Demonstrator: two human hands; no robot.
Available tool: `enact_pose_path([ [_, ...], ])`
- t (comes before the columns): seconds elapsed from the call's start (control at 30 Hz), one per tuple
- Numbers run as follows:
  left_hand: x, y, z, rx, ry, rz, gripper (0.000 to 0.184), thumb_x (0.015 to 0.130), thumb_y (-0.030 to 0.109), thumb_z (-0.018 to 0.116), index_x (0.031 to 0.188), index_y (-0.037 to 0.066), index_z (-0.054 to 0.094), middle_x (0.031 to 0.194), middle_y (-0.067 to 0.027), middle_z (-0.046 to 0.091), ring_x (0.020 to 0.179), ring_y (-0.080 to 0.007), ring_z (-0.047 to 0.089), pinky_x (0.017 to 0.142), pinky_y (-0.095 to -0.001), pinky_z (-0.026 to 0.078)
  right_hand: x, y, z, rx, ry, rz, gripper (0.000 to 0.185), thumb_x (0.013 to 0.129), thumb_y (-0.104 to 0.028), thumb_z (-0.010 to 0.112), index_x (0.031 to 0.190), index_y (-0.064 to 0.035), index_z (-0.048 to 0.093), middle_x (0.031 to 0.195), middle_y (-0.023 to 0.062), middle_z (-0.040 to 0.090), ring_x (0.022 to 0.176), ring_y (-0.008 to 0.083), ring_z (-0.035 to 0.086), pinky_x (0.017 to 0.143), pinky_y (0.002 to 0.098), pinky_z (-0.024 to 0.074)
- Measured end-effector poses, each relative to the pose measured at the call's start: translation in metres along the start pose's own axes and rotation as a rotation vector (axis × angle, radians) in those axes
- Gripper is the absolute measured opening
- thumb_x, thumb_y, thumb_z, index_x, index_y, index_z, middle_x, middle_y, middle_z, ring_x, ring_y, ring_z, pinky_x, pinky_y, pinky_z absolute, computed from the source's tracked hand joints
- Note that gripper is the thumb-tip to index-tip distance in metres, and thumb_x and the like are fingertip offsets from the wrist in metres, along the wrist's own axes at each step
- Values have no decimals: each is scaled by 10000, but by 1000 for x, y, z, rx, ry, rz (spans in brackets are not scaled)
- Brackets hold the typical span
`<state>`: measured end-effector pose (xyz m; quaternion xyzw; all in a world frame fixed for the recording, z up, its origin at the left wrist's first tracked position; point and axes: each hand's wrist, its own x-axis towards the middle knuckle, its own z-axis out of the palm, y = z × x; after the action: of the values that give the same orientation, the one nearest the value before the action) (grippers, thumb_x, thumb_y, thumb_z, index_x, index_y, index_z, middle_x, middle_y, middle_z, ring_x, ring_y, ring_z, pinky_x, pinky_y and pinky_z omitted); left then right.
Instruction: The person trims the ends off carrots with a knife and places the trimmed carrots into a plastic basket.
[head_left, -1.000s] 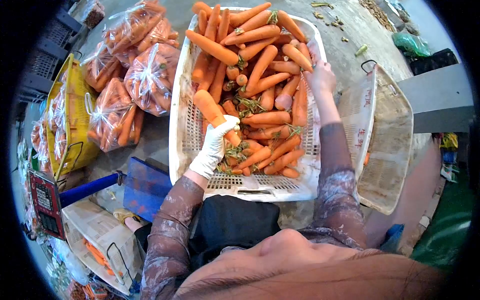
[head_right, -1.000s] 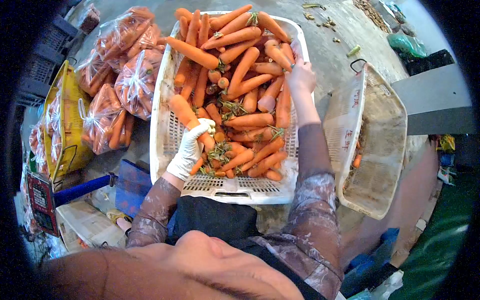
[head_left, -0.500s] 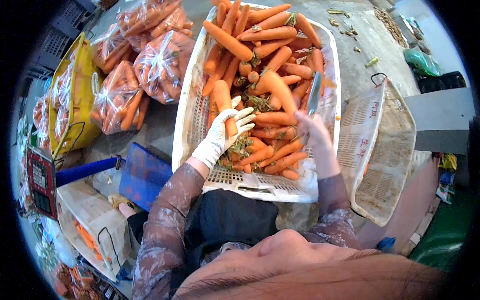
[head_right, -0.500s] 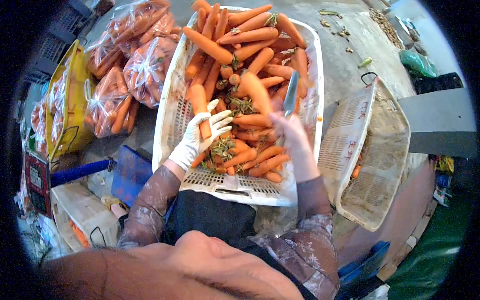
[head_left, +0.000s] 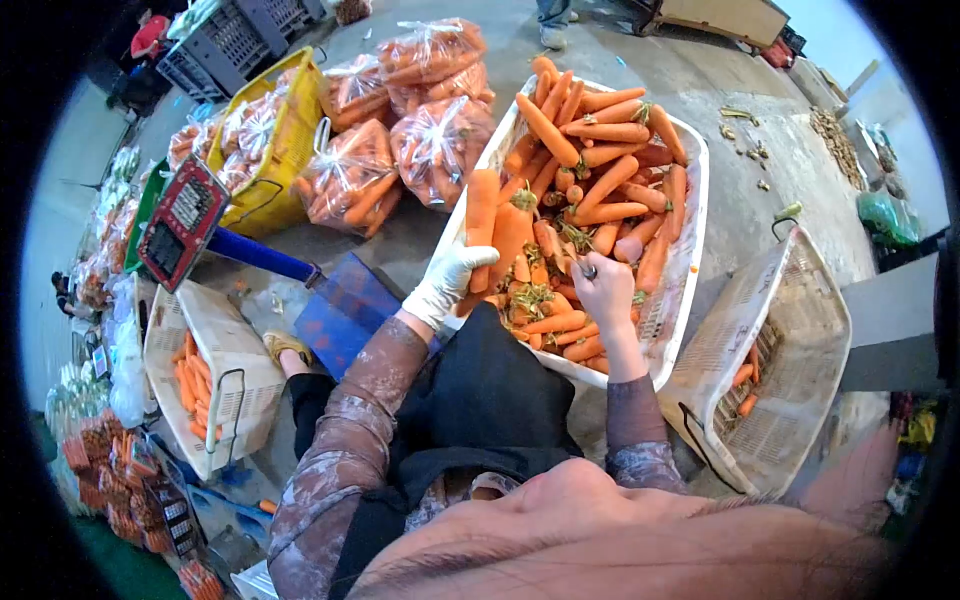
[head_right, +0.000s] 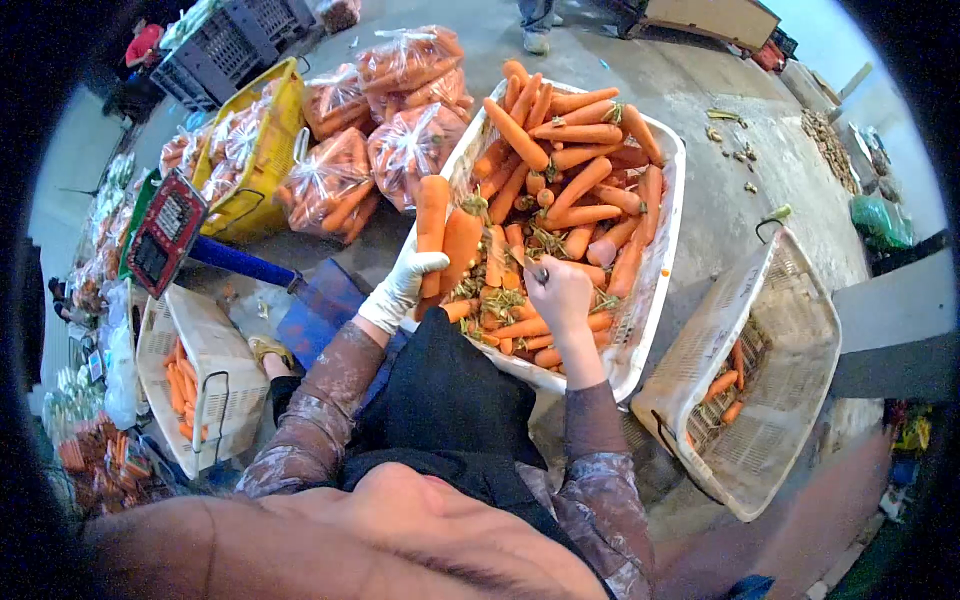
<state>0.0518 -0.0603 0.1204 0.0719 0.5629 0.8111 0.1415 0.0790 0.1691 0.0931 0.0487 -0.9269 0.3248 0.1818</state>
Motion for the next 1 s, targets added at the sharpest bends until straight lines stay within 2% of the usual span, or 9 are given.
enact_pose_path([
  [0.3, -29, 26, 9, 264, -85, 64, 563, 644, 79, 619, 1192, 7, 513, 1065, -41, 579, 955, -132, 556, 882, -282, 427, -4, -26, -24, -138, -81, -27, 216, 768, -255, 624, 661, -69, 653, 626, 179, 601, 627, 355, 608, 605, 450, 493],
  [0.37, -27, 23, 14, 509, -120, 87, 519, 639, 67, 623, 1148, 7, 543, 919, -30, 601, 792, -129, 570, 682, -258, 474, -8, -21, -23, -158, -121, 18, 196, 778, -239, 592, 681, -90, 674, 681, 176, 628, 681, 353, 626, 648, 444, 512],
  [0.47, -32, 18, 41, 499, -121, 29, 407, 652, 117, 644, 1037, -1, 590, 877, -36, 616, 753, -126, 574, 664, -268, 477, -6, 5, 2, -242, -98, 121, 218, 795, -230, 557, 699, -72, 673, 723, 171, 649, 704, 346, 642, 657, 428, 523],
  [0.5, -38, 22, 52, 452, -333, -85, 394, 655, 122, 646, 1026, 1, 591, 903, -36, 616, 769, -123, 572, 684, -267, 475, -9, 9, -3, -451, -369, 221, 233, 785, -244, 558, 771, -45, 679, 811, 176, 667, 797, 338, 652, 717, 417, 522],
  [0.53, -38, 10, 71, 429, -415, 102, 401, 657, 130, 652, 1035, 8, 598, 914, -36, 616, 805, -128, 571, 718, -265, 470, -15, 40, 16, -440, -356, 232, 233, 785, -244, 558, 771, -45, 679, 811, 176, 667, 797, 338, 652, 717, 417, 522],
  [0.67, -14, -4, 96, -57, -134, 27, 429, 658, 131, 652, 1058, -4, 576, 908, -61, 603, 797, -178, 580, 729, -277, 482, -34, 86, 27, -301, -457, 537, 332, 743, -281, 608, 943, -26, 680, 985, 207, 652, 968, 323, 626, 834, 409, 493],
  [0.73, -2, 0, 93, -464, -15, -204, 477, 644, 140, 642, 1085, 1, 523, 940, -108, 582, 842, -254, 578, 766, -341, 510, -41, 77, 2, -299, -412, 601, 396, 741, -365, 645, 950, -31, 683, 959, 212, 655, 921, 332, 639, 798, 405, 507],
  [0.87, 6, -36, 75, -922, 65, -111, 584, 649, 168, 646, 1178, 39, 435, 1005, -130, 555, 912, -321, 555, 835, -437, 497, -56, 61, -18, -279, -188, 537, 351, 790, -376, 613, 909, -54, 685, 820, 189, 665, 803, 338, 649, 725, 428, 512],
  [1.0, 2, -65, 57, -1018, 32, -65, 598, 663, 313, 615, 1165, 32, 453, 998, -160, 562, 892, -350, 571, 827, -449, 492, -75, 24, -31, -142, 142, 164, 310, 788, -335, 626, 661, -59, 563, 630, 153, 592, 634, 346, 602, 570, 439, 465],
])
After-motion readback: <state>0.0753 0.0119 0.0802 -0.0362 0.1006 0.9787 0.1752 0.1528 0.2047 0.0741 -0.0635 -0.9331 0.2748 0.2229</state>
